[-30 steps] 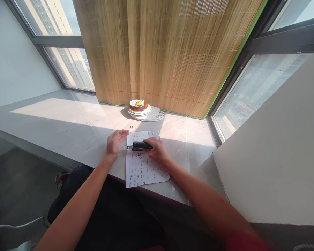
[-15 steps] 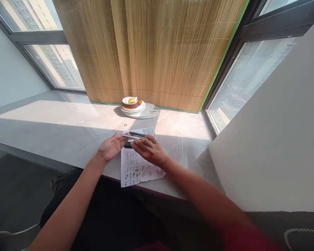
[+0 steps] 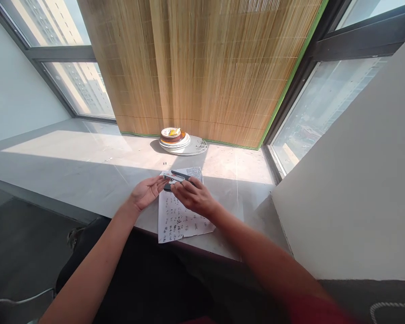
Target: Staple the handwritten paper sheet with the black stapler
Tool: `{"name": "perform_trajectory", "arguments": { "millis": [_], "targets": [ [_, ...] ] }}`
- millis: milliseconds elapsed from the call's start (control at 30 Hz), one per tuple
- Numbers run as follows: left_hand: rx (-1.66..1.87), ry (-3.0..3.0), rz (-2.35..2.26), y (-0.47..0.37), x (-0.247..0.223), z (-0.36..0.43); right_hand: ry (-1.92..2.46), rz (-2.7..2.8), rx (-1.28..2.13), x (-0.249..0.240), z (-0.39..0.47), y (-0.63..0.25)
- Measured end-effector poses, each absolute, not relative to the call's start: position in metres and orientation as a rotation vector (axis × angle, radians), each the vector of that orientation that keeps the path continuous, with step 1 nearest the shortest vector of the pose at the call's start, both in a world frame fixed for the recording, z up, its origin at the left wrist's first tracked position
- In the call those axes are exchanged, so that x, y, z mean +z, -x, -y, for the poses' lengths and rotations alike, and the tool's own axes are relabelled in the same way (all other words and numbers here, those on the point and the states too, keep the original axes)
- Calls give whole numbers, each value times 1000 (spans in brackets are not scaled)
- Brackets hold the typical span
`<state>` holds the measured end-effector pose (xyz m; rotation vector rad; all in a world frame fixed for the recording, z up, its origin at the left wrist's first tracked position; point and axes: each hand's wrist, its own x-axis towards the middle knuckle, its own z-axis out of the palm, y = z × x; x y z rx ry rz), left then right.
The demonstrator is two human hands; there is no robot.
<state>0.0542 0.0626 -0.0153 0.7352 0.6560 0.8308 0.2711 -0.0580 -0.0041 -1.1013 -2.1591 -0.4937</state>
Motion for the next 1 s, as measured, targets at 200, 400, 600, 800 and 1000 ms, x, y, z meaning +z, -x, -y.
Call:
{"name": "perform_trajectory", "arguments": {
  "millis": [200, 400, 600, 800, 1000],
  "targets": [
    [838, -762, -646, -53, -19, -63, 1094, 2116, -502, -6, 56, -273],
    [903, -812, -722, -55, -21, -65, 1114, 1849, -501, -13, 51, -273],
    [1067, -871, -827, -45, -17, -70, 1108, 1531, -6, -15, 45, -269],
    [1200, -1081, -906, -42, -10, -67, 1115, 1639, 413, -24, 39, -271],
    [1279, -1401, -810, -50, -1, -55, 1200, 1762, 118, -24, 42, -271]
  ]
}}
